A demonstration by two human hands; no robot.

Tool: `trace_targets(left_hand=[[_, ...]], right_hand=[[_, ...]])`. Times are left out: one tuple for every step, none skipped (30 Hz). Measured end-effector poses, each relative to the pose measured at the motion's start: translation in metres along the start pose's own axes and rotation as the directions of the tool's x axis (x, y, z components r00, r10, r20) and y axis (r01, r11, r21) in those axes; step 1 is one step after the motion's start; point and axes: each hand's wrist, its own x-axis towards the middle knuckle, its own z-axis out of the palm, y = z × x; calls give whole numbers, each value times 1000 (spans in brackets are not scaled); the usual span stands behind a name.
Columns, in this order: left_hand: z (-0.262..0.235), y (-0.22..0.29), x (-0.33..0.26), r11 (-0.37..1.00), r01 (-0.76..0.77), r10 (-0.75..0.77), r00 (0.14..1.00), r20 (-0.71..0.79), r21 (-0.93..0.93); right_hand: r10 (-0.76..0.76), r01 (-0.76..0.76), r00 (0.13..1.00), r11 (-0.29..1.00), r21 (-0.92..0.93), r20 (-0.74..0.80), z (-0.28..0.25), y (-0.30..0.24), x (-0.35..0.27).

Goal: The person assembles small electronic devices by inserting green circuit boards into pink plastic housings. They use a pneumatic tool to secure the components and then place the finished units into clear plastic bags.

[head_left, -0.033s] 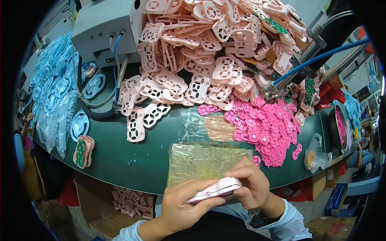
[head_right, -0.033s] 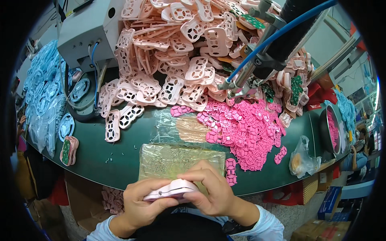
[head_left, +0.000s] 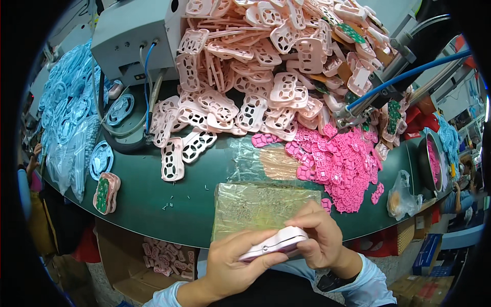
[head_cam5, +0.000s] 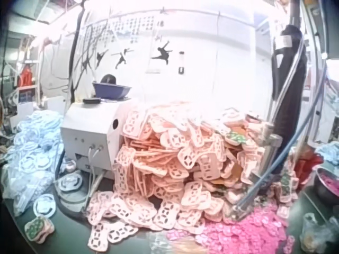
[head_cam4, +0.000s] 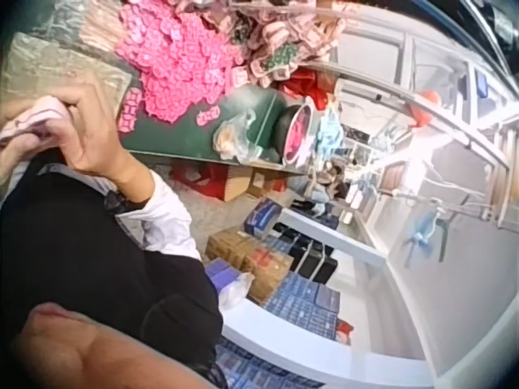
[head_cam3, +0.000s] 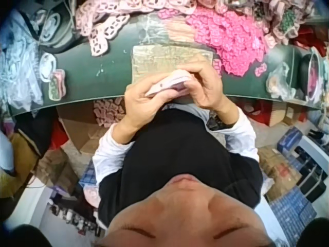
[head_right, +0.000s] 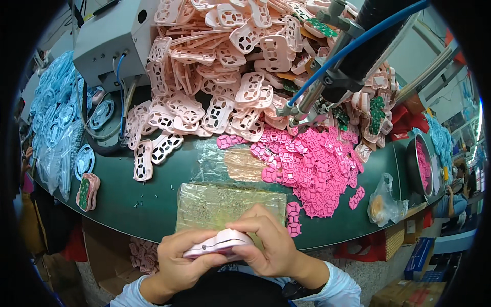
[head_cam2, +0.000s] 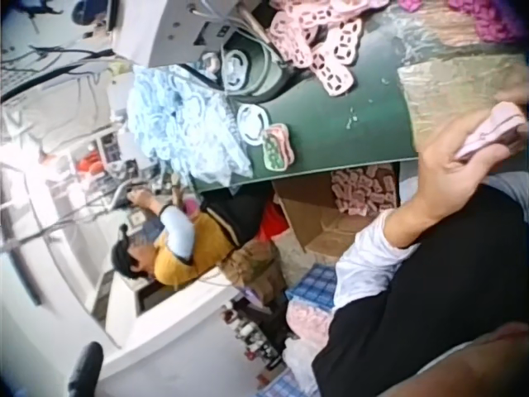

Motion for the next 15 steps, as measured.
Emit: trace_targets(left_hand=[[3, 2, -4, 999, 21, -21, 1000, -11, -26], [4, 1, -5, 1000, 7, -7, 1000, -14, -5], [5, 1, -8, 1000, 14, -14, 1000, -1, -7], [5, 3, -10, 1000, 22, -22, 1000, 11, -8], [5, 3, -12, 999, 31, -31, 999, 20, -11], [6, 3, -11, 1000, 15, -16, 1000, -7, -12], [4, 3, -9, 1000, -20, 20, 1000, -14, 21], [0, 3, -6, 997, -61, 62, 998, -16, 51], [-2, 4, -3, 991, -101, 103, 995, -18, 82], [-4, 7, -1, 981, -180, 181, 983, -5, 74], [-3, 7, -2, 978, -199, 200, 980, -7, 69], [-2, 7, -2, 974, -218, 219, 976, -9, 63], [-2, 8, -3, 970, -237, 238, 971, -11, 57], [-2, 8, -4, 974, -213, 214, 977, -5, 72], [-3, 9, -4, 978, -188, 189, 982, 1, 87]], right_hand=[[-24, 24, 1000, 999, -27, -10, 1, -1, -1], [-25, 25, 999, 1000, 0, -28, 3, -1, -3], [-25, 26, 999, 999, 28, -46, 5, 0, -6], [-25, 29, 998, 998, 56, -63, 7, 1, -7], [0, 1, 999, 999, 37, -40, 6, -2, -7], [26, -25, 1000, 1000, 17, -17, 4, -6, -4], [51, -51, 999, 999, -3, 7, 2, -10, -2], [112, -114, 991, 993, 30, 70, -6, -13, 0], [80, -86, 993, 993, 74, 81, -9, -15, 2], [48, -59, 995, 991, 119, 91, -10, -16, 4], [18, -35, 995, 985, 170, 102, -10, -17, 5], [-4, -17, 994, 983, 183, 112, -12, -15, 3], [15, -39, 993, 977, 209, 118, -12, -13, 3], [32, -59, 992, 971, 231, 121, -12, -13, 3], [49, -79, 991, 964, 253, 125, -11, -12, 3]])
